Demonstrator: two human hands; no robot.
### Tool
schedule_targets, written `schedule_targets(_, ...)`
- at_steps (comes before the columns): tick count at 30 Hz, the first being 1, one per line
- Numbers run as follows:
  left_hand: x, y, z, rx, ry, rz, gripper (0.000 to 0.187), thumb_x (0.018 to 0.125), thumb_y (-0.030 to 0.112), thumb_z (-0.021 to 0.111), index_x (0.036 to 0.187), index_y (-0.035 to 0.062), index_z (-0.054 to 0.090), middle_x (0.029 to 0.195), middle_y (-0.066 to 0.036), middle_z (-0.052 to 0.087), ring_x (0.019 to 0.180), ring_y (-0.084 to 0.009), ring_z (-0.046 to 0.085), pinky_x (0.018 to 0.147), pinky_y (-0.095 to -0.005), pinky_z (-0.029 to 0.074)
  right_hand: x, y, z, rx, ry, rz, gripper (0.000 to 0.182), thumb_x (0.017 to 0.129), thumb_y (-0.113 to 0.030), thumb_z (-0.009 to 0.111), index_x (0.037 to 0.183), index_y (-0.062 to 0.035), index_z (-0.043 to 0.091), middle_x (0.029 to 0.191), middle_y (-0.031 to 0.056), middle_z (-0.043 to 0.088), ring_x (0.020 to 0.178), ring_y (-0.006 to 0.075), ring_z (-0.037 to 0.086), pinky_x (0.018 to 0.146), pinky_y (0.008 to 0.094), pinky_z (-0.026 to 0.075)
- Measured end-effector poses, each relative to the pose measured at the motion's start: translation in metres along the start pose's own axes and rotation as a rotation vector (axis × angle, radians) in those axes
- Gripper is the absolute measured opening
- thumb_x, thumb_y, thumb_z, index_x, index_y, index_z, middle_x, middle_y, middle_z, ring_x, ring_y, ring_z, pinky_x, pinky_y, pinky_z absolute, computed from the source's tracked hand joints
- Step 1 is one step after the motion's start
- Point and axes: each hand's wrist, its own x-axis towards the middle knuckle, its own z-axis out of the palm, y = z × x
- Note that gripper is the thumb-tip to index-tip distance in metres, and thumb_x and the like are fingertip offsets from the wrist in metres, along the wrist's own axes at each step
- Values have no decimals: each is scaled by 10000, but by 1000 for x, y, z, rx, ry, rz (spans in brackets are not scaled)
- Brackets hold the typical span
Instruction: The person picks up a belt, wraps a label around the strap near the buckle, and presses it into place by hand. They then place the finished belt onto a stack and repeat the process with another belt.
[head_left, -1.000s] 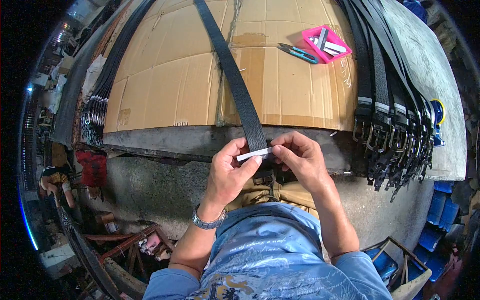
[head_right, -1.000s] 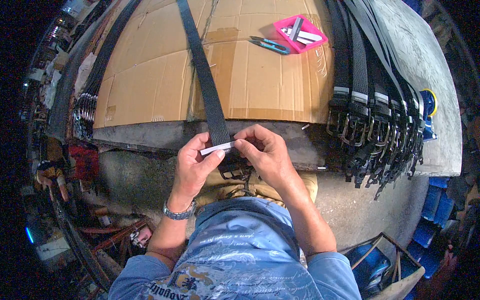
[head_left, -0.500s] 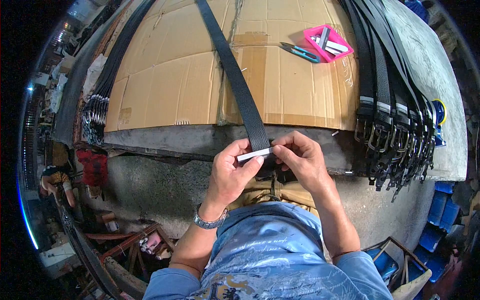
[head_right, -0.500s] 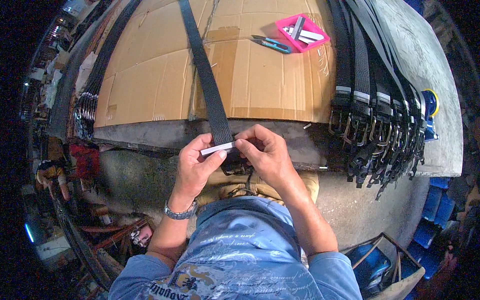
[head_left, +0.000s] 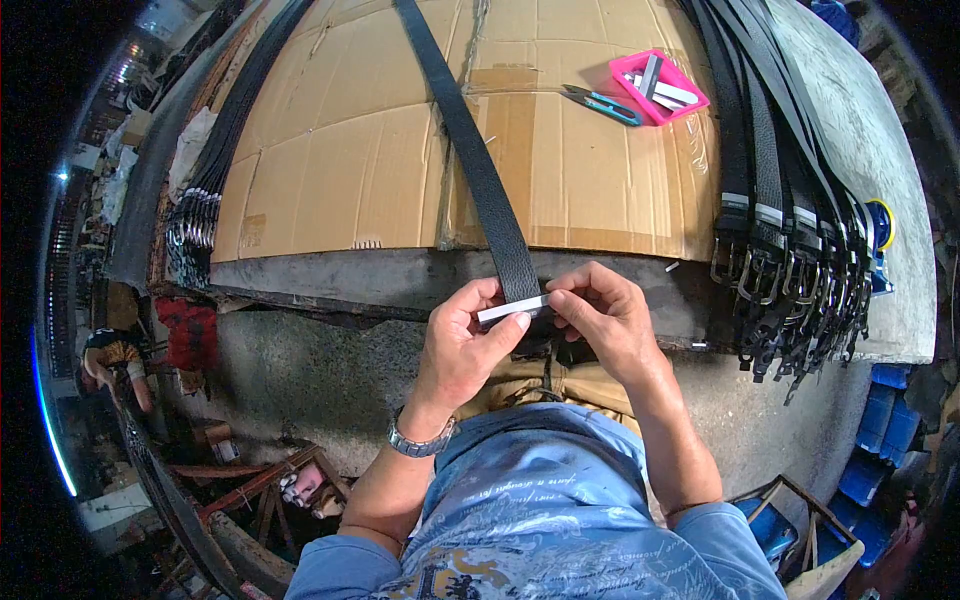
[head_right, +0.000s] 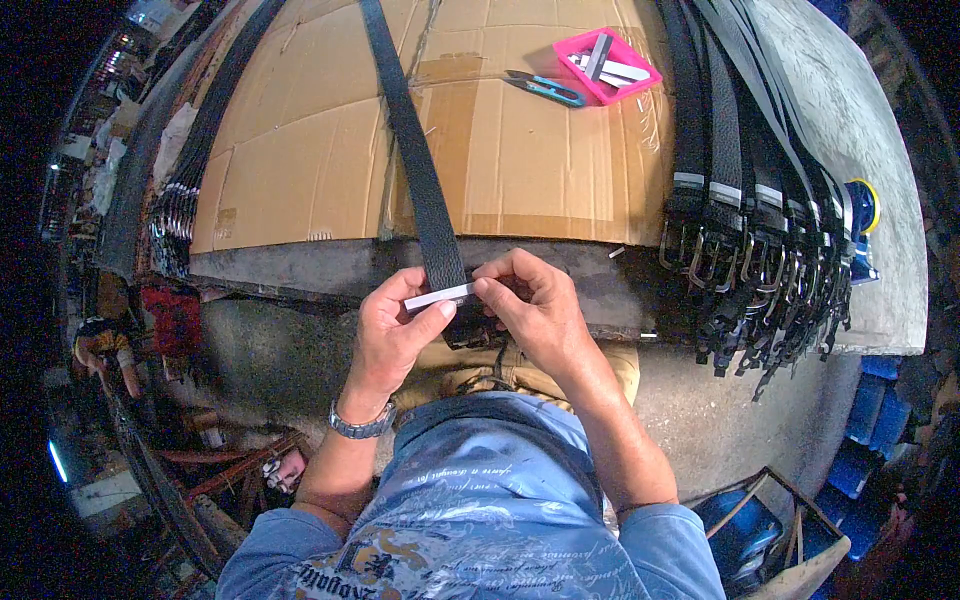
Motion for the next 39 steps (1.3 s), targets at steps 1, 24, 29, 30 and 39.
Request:
schedule_targets(1,0,0,0,9,0,-4,267,877,34,657,1137,-2,605,1030,-8,652,896,-58,582,800,-219,479,0,0,0,0,0,0,106,907,-110,646,919,-6,627,732,-5,599,653,58,535,569,220,443)
schedule_targets(24,-2,12,3,-127,-26,-84,202,878,63,654,1072,8,631,974,-3,644,860,-49,564,771,-213,468,-1,-2,-2,62,-45,52,97,906,-96,646,956,-14,632,777,-4,617,684,62,540,607,222,453)
schedule_targets(29,-2,12,8,-53,17,-60,191,871,44,666,1057,31,622,956,28,637,824,-28,549,737,-188,451,-2,-2,-1,62,-61,42,122,904,-93,647,986,-6,620,812,-4,620,733,62,554,655,223,469)
schedule_targets(30,-2,15,9,-40,37,-50,179,870,45,654,1044,18,624,934,20,637,809,-31,550,724,-197,460,-2,-3,1,52,-68,16,140,901,-89,650,1003,-2,612,833,-2,622,751,63,559,673,225,475)
schedule_targets(39,-3,17,9,45,68,-32,168,867,37,639,1030,-1,617,886,17,629,764,-28,554,676,-194,469,-1,3,11,3,-78,-62,348,875,-28,629,1186,-31,473,953,82,598,867,104,559,742,254,475)
